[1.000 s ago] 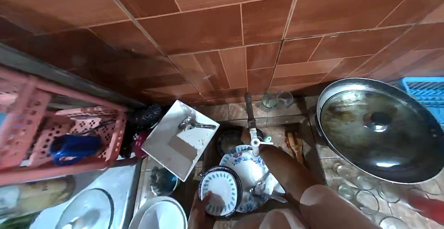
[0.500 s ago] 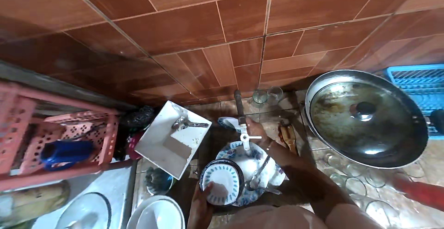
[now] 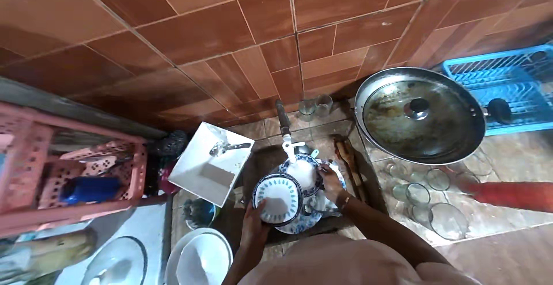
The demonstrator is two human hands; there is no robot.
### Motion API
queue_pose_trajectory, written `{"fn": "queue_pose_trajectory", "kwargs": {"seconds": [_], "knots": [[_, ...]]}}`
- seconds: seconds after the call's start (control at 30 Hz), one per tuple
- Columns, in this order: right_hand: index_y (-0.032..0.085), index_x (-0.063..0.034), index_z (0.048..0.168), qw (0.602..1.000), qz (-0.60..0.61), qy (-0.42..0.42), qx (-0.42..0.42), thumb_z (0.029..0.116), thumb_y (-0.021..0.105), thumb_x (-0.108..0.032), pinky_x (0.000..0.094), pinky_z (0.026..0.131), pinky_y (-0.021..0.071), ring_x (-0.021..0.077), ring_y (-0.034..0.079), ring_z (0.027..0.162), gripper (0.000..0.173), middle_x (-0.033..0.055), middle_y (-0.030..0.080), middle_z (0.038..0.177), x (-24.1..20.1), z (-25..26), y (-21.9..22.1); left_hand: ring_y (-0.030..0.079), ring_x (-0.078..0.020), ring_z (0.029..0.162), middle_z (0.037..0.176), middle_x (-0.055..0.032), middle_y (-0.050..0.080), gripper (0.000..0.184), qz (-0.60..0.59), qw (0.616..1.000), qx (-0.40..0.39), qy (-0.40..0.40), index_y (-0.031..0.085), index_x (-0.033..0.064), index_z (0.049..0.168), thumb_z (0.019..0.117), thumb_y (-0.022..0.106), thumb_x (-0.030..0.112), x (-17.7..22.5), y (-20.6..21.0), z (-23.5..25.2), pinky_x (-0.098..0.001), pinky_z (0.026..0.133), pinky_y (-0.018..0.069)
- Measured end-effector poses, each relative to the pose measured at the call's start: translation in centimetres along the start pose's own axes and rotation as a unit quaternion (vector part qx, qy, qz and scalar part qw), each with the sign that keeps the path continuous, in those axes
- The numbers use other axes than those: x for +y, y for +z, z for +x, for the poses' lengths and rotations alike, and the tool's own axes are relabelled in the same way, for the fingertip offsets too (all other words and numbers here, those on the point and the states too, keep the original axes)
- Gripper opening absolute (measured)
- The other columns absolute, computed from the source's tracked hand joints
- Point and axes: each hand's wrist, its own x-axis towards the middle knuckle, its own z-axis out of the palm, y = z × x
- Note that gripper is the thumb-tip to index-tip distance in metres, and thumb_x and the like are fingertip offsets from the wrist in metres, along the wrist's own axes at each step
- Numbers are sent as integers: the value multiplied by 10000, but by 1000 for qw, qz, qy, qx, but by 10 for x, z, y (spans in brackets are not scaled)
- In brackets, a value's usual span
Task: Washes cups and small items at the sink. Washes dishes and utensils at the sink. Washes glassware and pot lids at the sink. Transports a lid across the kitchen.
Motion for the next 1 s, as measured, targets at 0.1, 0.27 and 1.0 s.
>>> {"fn": "queue_pose_trajectory", "kwargs": {"seconds": [0.1, 0.27, 1.0], "knots": [[575, -46, 1293, 1000, -4, -3, -20, 1084, 491, -179, 380, 748, 534, 174, 609, 890, 262, 111, 629, 1082, 9, -8, 9, 695, -272, 1044, 1240, -193, 643, 465, 0, 1000, -5, 2, 394, 45, 1490, 1047, 525, 95, 2, -1, -6, -477, 860, 607], [573, -23, 1292, 997, -31, -43, -51, 1105, 433, -205, 379, 836, 539, 172, 614, 972, 296, 128, 626, 1113, 19, -22, 27, 670, -278, 1090, 1294, -201, 612, 502, -17, 1000, 17, 0, 364, 58, 1512, 1042, 535, 81, 0, -2, -8, -474, 885, 590], [672, 14, 1187, 970, -151, -92, -169, 1131, 316, -361, 361, 782, 609, 195, 720, 897, 521, 118, 742, 1030, 8, -96, 97, 699, -290, 1014, 1222, -183, 648, 700, -96, 990, -88, -57, 236, 193, 1583, 996, 598, 75, 9, -103, -26, -474, 857, 601]]}}
